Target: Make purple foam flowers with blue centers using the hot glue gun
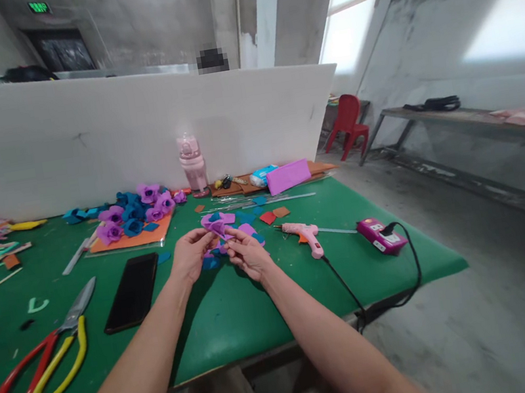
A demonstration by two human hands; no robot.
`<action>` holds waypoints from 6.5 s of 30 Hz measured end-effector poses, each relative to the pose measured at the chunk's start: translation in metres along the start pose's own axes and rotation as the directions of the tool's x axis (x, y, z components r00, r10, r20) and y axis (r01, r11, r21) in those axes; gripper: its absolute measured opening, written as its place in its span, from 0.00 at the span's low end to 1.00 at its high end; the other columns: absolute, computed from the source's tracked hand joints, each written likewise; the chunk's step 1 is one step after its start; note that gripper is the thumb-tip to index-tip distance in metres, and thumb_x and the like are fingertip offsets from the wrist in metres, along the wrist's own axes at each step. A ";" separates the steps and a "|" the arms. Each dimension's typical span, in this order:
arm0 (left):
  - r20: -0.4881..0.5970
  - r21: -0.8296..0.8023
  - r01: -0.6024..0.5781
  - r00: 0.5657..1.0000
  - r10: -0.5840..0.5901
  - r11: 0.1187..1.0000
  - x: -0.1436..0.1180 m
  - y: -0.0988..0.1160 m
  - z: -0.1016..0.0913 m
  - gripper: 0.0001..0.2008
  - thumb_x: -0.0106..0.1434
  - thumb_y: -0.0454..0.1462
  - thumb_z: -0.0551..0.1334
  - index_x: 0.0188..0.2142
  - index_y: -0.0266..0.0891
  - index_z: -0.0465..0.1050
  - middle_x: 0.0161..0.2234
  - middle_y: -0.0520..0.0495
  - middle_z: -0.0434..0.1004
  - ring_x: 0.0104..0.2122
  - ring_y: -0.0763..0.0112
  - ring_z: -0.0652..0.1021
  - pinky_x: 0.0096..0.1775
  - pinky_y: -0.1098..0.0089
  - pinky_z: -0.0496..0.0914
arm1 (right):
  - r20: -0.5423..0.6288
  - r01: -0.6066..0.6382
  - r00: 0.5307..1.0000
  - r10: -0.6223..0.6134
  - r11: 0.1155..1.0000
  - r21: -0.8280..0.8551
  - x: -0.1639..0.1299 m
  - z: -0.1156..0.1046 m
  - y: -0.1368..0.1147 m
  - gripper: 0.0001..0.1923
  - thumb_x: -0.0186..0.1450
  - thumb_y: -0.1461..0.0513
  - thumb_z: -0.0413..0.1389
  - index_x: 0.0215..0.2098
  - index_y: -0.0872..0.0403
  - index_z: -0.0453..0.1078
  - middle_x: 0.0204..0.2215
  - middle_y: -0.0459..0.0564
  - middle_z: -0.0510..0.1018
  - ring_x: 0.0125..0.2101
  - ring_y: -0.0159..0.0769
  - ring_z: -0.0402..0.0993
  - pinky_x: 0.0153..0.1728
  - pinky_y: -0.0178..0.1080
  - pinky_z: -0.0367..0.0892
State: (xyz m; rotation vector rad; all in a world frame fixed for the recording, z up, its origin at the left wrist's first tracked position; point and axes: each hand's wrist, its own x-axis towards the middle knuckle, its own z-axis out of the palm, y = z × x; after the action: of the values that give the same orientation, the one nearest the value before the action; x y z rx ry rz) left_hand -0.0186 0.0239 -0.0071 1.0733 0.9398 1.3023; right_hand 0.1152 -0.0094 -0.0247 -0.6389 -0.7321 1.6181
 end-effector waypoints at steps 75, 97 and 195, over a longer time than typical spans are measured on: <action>0.183 0.105 0.008 0.983 -0.027 0.994 -0.020 0.010 0.020 0.17 0.40 0.40 0.71 0.30 0.35 0.76 0.26 0.46 0.76 0.25 0.70 0.74 0.32 0.67 0.68 | -0.009 0.306 0.947 -0.322 0.908 -0.287 0.002 0.004 -0.004 0.11 0.52 0.57 0.61 0.33 0.51 0.72 0.31 0.45 0.75 0.32 0.31 0.70 0.33 0.34 0.66; 0.075 0.690 -0.290 0.940 0.333 0.663 -0.011 0.012 0.007 0.12 0.49 0.43 0.62 0.29 0.37 0.73 0.23 0.50 0.75 0.23 0.73 0.72 0.26 0.74 0.64 | -0.089 0.212 0.891 -0.444 0.581 -0.786 -0.004 0.000 -0.002 0.07 0.57 0.58 0.52 0.34 0.51 0.64 0.19 0.41 0.71 0.18 0.31 0.71 0.13 0.30 0.63; 0.307 0.367 -0.437 0.890 0.337 0.821 -0.017 0.021 0.000 0.15 0.47 0.40 0.65 0.36 0.38 0.74 0.40 0.42 0.73 0.42 0.62 0.74 0.43 0.65 0.69 | 0.243 0.497 0.826 -0.508 0.455 -0.739 -0.008 0.001 -0.012 0.10 0.59 0.61 0.53 0.37 0.52 0.73 0.36 0.49 0.78 0.37 0.38 0.73 0.41 0.39 0.66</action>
State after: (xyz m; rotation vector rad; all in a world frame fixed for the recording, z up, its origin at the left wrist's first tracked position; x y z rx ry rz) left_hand -0.0250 0.0066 0.0123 1.8016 0.8755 1.2859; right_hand 0.1235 -0.0157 -0.0145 -0.9282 -1.4995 0.6575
